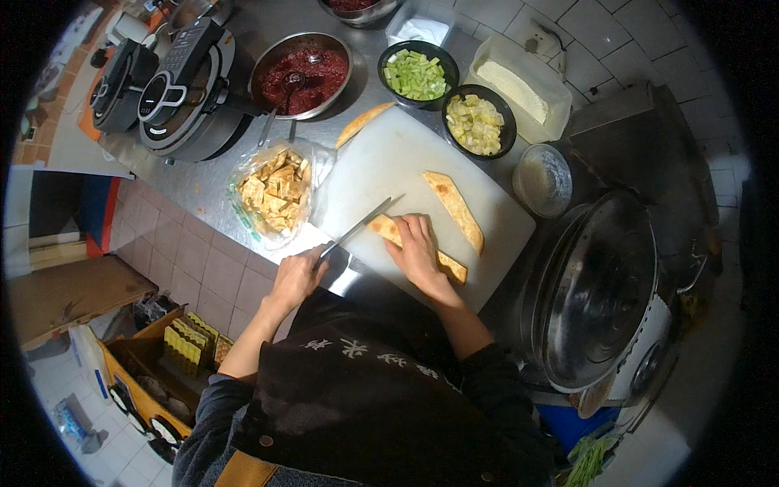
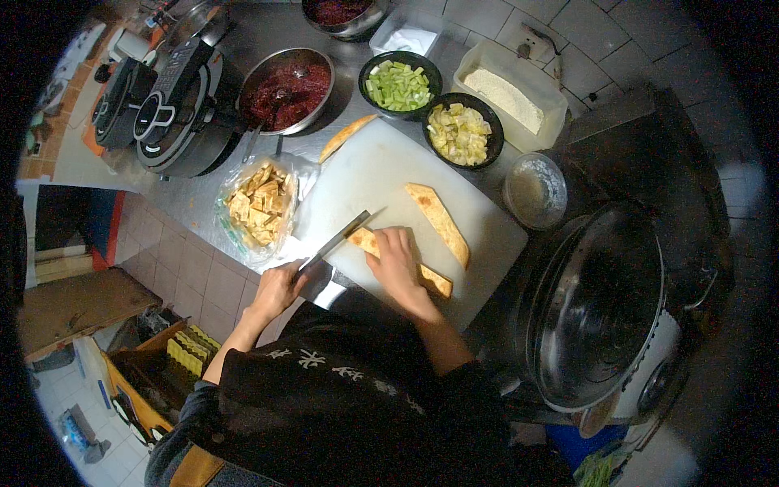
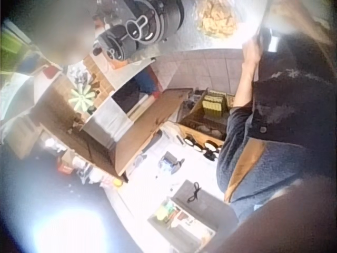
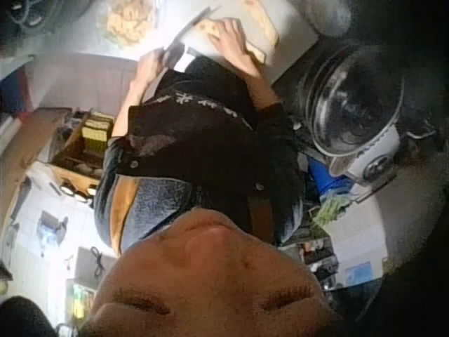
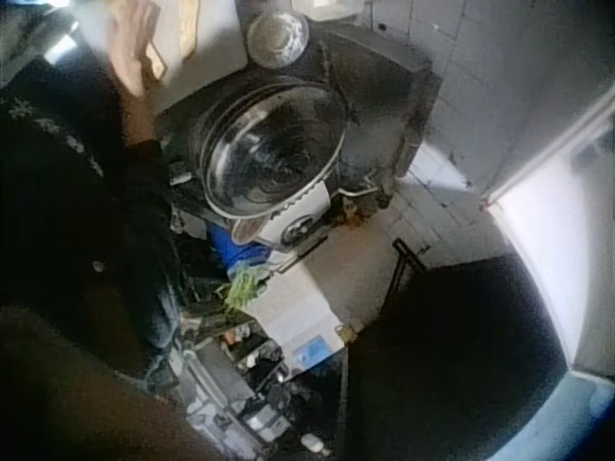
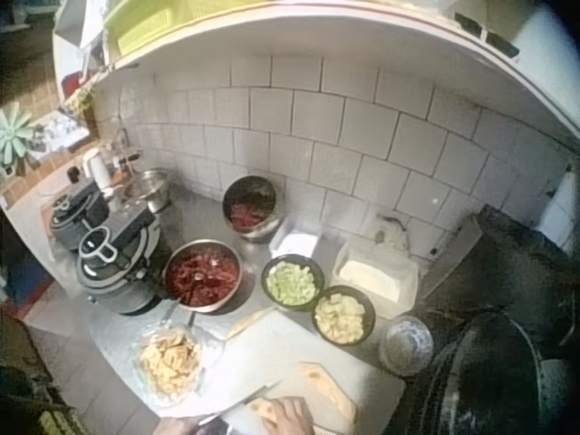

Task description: The person cuts a large flatbread into strips and then into smaller pieces using a cleaver on a cutting board. The cut pieces are placed into a plastic bag. The person also sharpens the cleaver with a honing steel during the process.

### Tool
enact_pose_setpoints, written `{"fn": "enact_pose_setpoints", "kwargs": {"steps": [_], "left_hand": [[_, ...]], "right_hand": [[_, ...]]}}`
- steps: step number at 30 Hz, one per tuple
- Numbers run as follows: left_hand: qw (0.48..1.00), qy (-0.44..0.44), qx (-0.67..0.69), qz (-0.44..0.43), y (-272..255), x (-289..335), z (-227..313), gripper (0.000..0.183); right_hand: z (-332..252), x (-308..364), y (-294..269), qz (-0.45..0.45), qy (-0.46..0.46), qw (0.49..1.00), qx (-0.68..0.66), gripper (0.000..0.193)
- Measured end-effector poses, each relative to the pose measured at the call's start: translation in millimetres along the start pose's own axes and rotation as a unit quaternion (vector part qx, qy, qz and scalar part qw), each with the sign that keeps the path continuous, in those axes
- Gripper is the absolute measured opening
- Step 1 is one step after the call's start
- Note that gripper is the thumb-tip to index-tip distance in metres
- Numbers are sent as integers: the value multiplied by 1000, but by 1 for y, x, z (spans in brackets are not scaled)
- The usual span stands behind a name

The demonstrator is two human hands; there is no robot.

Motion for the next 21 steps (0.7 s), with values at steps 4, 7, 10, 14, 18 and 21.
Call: {"fn": "enact_pose_setpoints", "kwargs": {"steps": [4, 7, 10, 14, 18, 21], "left_hand": [[1000, -6, -1, 1, -2, 0, 2, 29], [1000, 0, 2, 3, 1, 0, -1, 29], [1000, -8, 2, 4, 1, 1, -3, 29], [998, -52, 25, 0, 0, 0, -3, 26], [996, -64, 38, 44, -1, 4, -6, 23], [993, -79, 41, 76, -7, 5, -7, 21]], "right_hand": [[-4, -1, -3, -3, 3, 1000, -19, 49], [-6, 0, -5, 15, -4, 1000, -19, 55], [-6, -2, -5, -3, 29, 1000, 0, 61], [-4, -3, -2, -26, 31, 999, 19, 65], [-4, -7, 3, -9, 20, 1000, 19, 61], [1, -19, 3, 28, 52, 998, 13, 58]]}}
Point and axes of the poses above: each hand's wrist, its own x-axis away from the middle knuckle, its own y-axis out of the palm, z = x × y, the point moved 8 cm from there along -x, towards the middle knuckle, and after that the axes turned 10 degrees about y, right-handed, at the moved point
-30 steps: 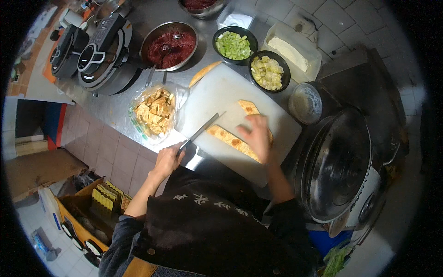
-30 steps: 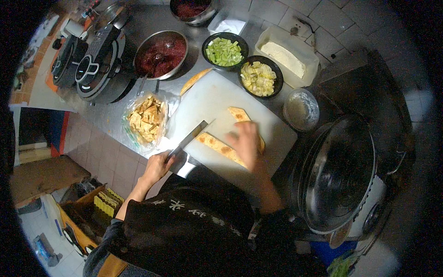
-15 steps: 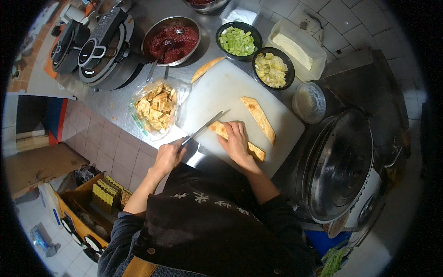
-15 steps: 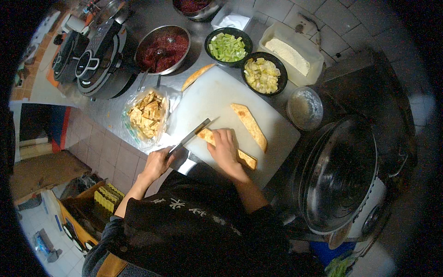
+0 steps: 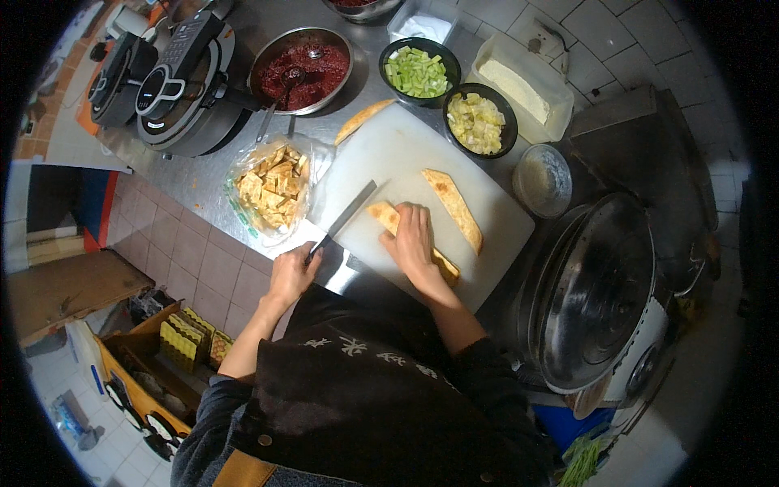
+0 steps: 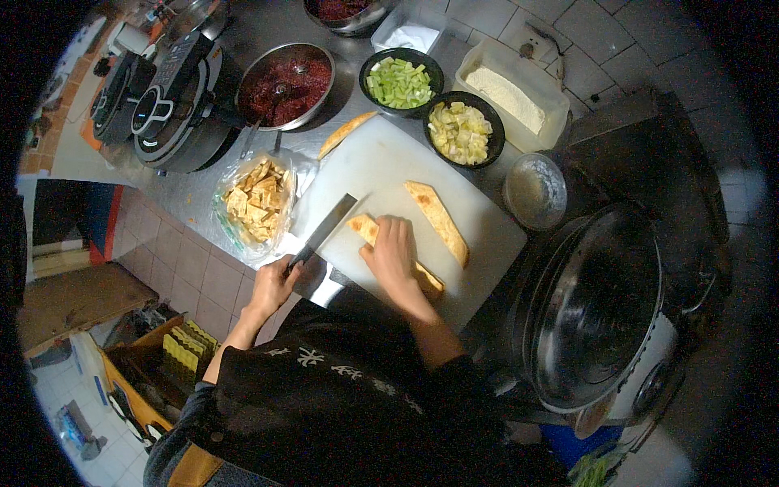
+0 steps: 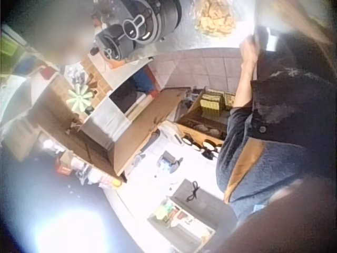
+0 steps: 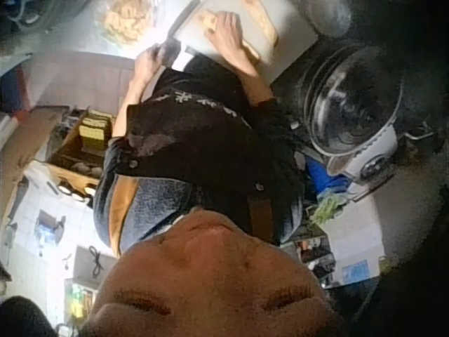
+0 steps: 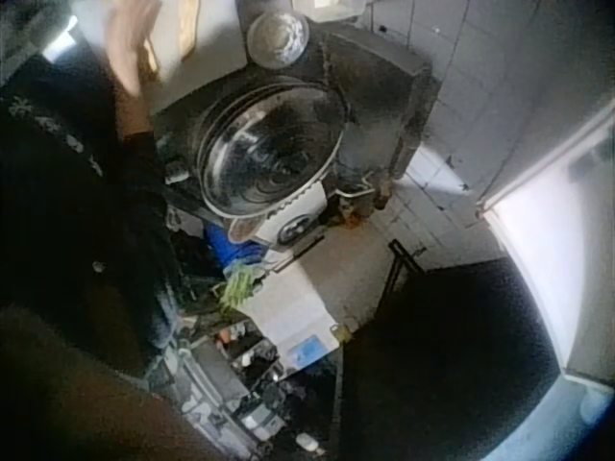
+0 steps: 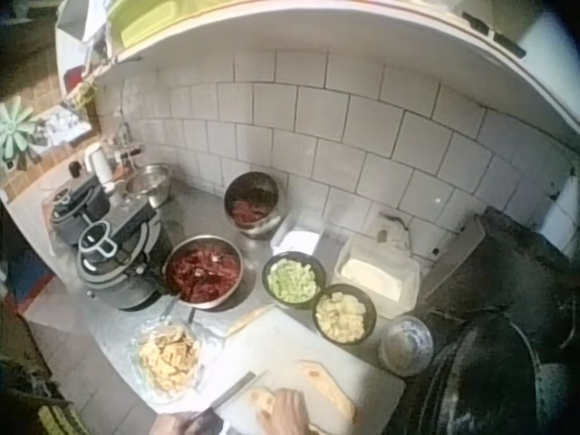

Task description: The person cuts a large flatbread into strips and then into smaller pieces using a cleaver on a cutting board. The cut pieces are placed into a plastic bag. The person also sharpens the cleaver with a honing steel during the process.

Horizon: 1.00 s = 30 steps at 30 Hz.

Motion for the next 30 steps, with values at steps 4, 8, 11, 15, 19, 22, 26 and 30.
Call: {"fn": "enact_pose_setpoints", "kwargs": {"steps": [4, 8, 11, 15, 19, 22, 26, 30], "left_hand": [[999, -39, 8, 13, -11, -8, 3, 22], [999, -37, 21, 19, -14, -14, 5, 24], [998, -38, 35, 25, -7, -13, 6, 23], [995, -8, 81, 61, 8, -5, 21, 18], [992, -1, 117, 50, 32, -2, 36, 19], [993, -8, 115, 35, 44, -3, 42, 19], [992, -16, 123, 24, 52, -3, 46, 19], [991, -22, 133, 16, 56, -4, 48, 19]], "right_hand": [[-1, -18, -5, 66, 30, 997, 1, 55], [-2, -18, -3, 66, 30, 997, 14, 55], [-3, -15, -4, 63, 21, 998, 15, 56], [-8, -12, -11, 79, 1, 997, -18, 54], [-11, -12, -14, 74, -62, 991, -92, 36], [-13, -16, -14, 64, -101, 986, -119, 22], [-11, -15, -14, 80, -104, 985, -108, 19], [-10, -16, -14, 94, -98, 984, -114, 19]]}}
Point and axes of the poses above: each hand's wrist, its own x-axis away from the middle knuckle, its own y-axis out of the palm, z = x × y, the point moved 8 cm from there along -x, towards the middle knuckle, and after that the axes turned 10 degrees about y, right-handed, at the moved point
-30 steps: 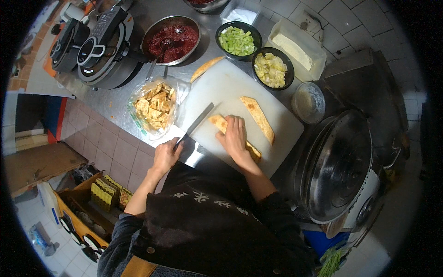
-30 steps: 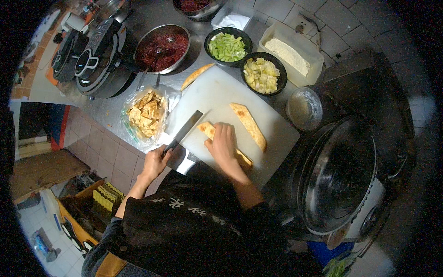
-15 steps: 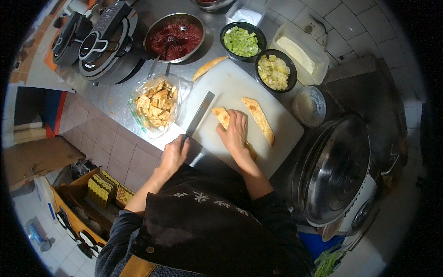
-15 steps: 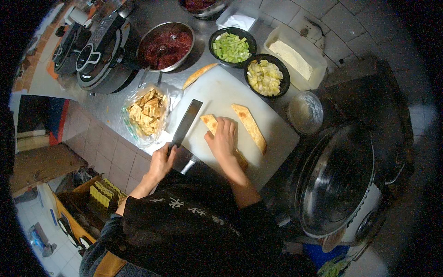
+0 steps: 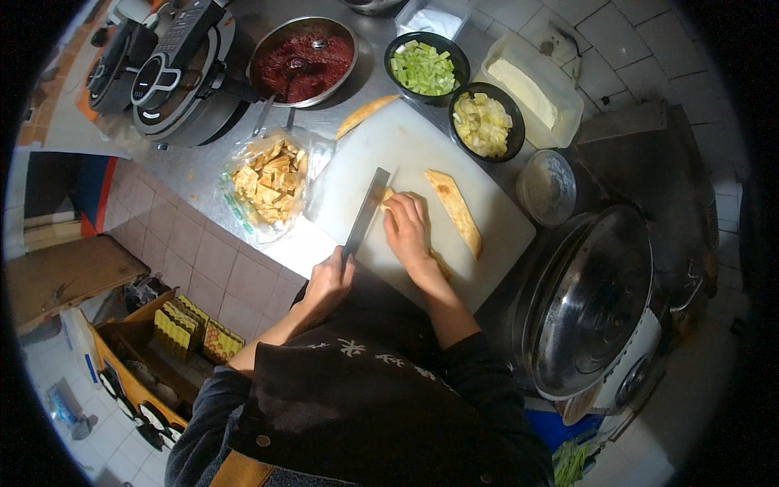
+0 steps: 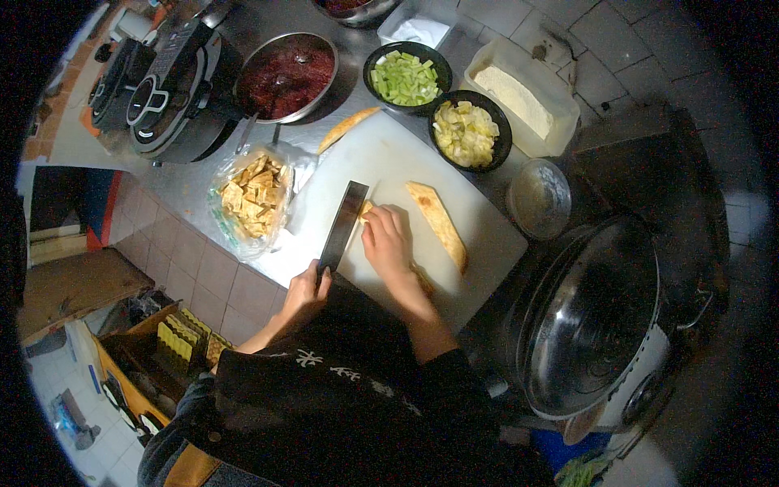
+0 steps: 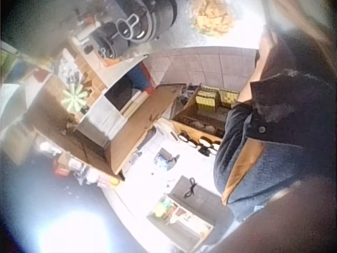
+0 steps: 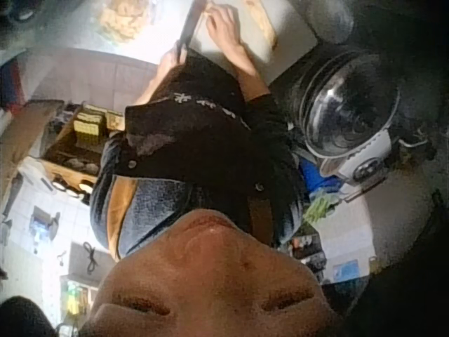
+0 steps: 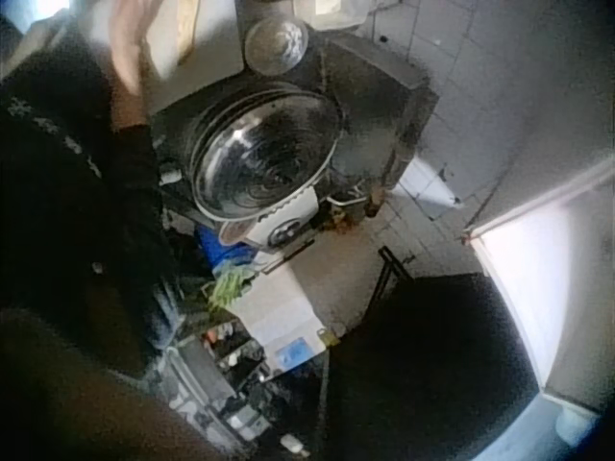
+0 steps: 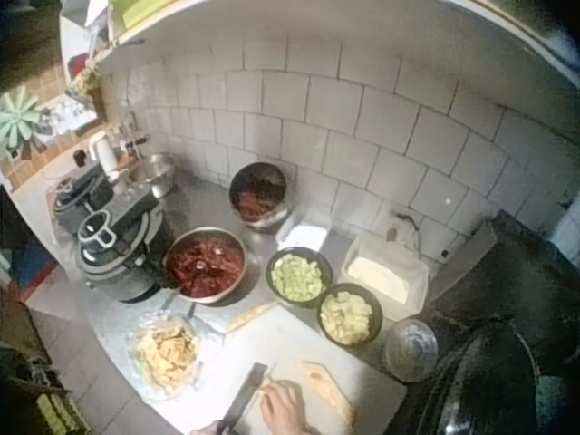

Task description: The person cuts a large flatbread into strips and then into smaller pieces using a cleaver on a cutting board. The cut pieces are placed into a plastic bag. The person also sharpens the cleaver with a honing steel during the process.

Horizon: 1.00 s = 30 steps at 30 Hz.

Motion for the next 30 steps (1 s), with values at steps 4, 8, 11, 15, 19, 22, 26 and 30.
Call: {"fn": "enact_pose_setpoints", "kwargs": {"steps": [4, 8, 11, 15, 19, 22, 26, 30], "left_hand": [[1000, -31, -4, -4, -4, 1, 7, 19], [999, -31, -18, 4, -4, 2, 4, 19], [998, -54, -13, -10, -10, -1, 10, 20], [997, -58, -36, -26, -14, -9, 13, 22], [999, -14, -44, -16, -1, -39, 16, 23], [999, 30, -34, 26, 11, -73, 11, 24], [999, -10, 6, 31, 6, -87, 4, 25], [1000, -4, -12, 22, -5, -82, 4, 23]], "right_hand": [[3, -1, -1, 3, 3, 1000, 4, 19], [1, -3, -1, -2, 4, 1000, 9, 18], [1, -5, -2, -4, -1, 1000, 23, 17], [5, -4, -1, -9, 23, 1000, -14, 19], [12, -1, 5, -41, 63, 996, -50, 21], [10, -1, 4, -36, 52, 996, -55, 22], [10, -1, 3, -23, 45, 998, -40, 23], [6, -2, 1, -30, 32, 999, -26, 33]]}}
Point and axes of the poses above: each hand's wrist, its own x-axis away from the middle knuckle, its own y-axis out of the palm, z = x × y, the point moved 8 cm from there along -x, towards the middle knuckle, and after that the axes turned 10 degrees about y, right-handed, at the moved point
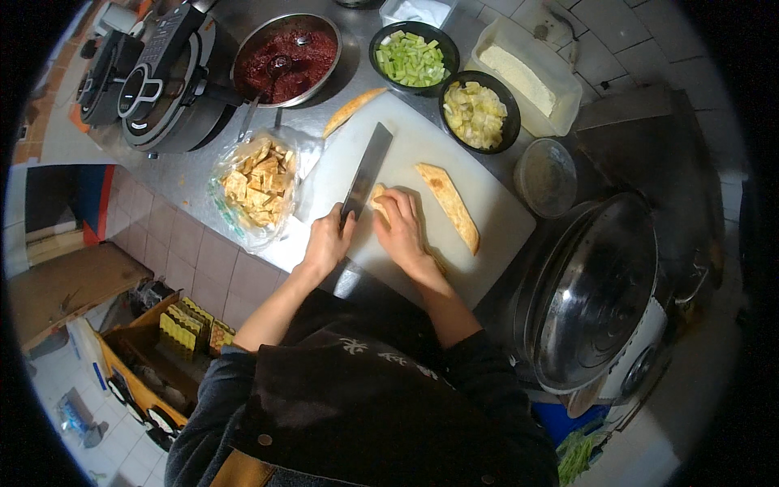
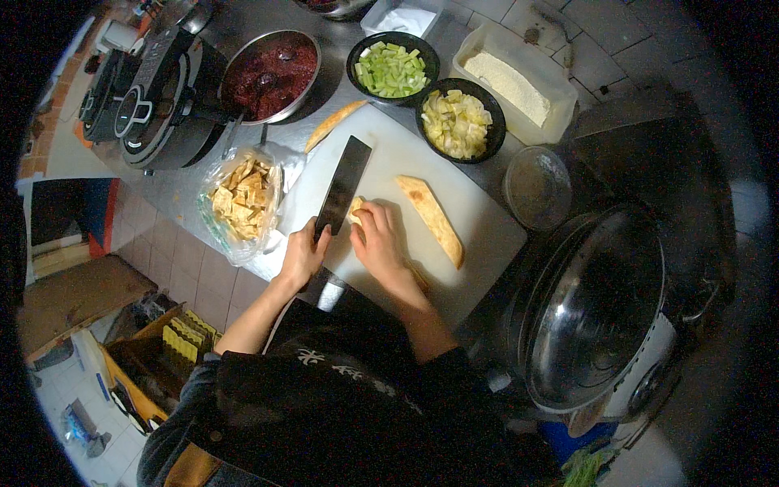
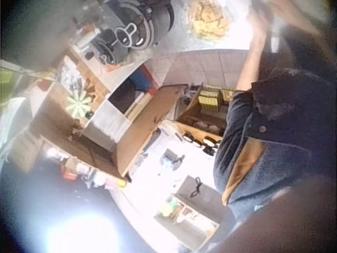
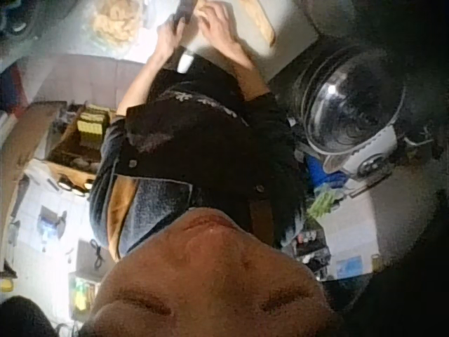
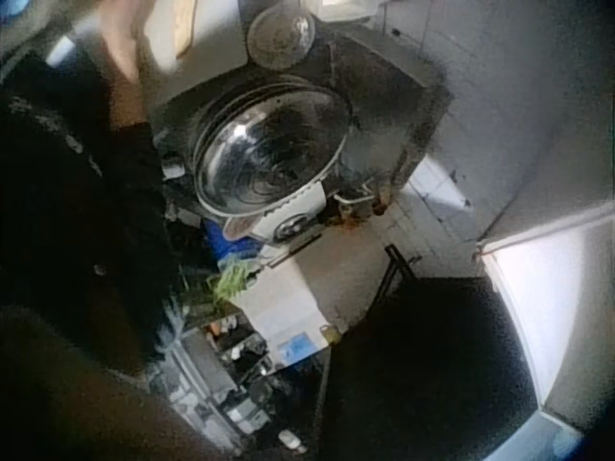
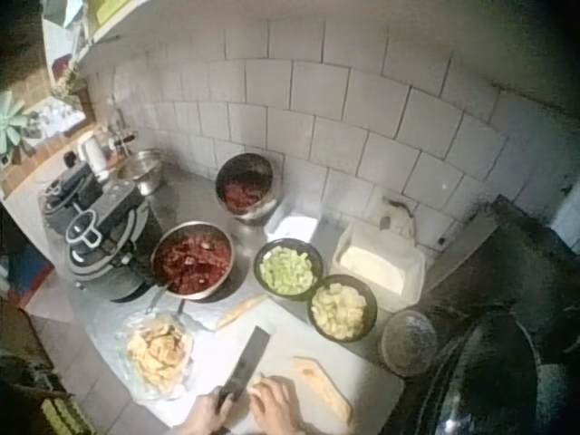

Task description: The person cuts a large flatbread into strips and then into smaller pieces using a cleaver on a cutting board. The cut pieces are placed into a plastic bag. The person also sharpens the cleaver with a honing steel during the process.

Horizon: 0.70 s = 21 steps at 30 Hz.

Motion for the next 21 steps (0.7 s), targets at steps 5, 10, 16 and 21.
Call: {"fn": "enact_pose_setpoints", "kwargs": {"steps": [5, 10, 16, 21], "left_hand": [[998, 52, -42, -22, -22, 24, 19, 17], [990, 100, -93, -46, -39, 54, 21, 19], [958, 159, -195, -136, -42, 87, 16, 26], [935, 168, -249, -190, -43, 96, 16, 32]], "right_hand": [[5, 9, -1, -12, 71, 996, 60, 57], [16, 22, 13, -102, 87, 988, 82, 60], [14, 46, 5, -50, 24, 991, 123, 46], [0, 53, 6, -51, -63, 992, 96, 24]]}}
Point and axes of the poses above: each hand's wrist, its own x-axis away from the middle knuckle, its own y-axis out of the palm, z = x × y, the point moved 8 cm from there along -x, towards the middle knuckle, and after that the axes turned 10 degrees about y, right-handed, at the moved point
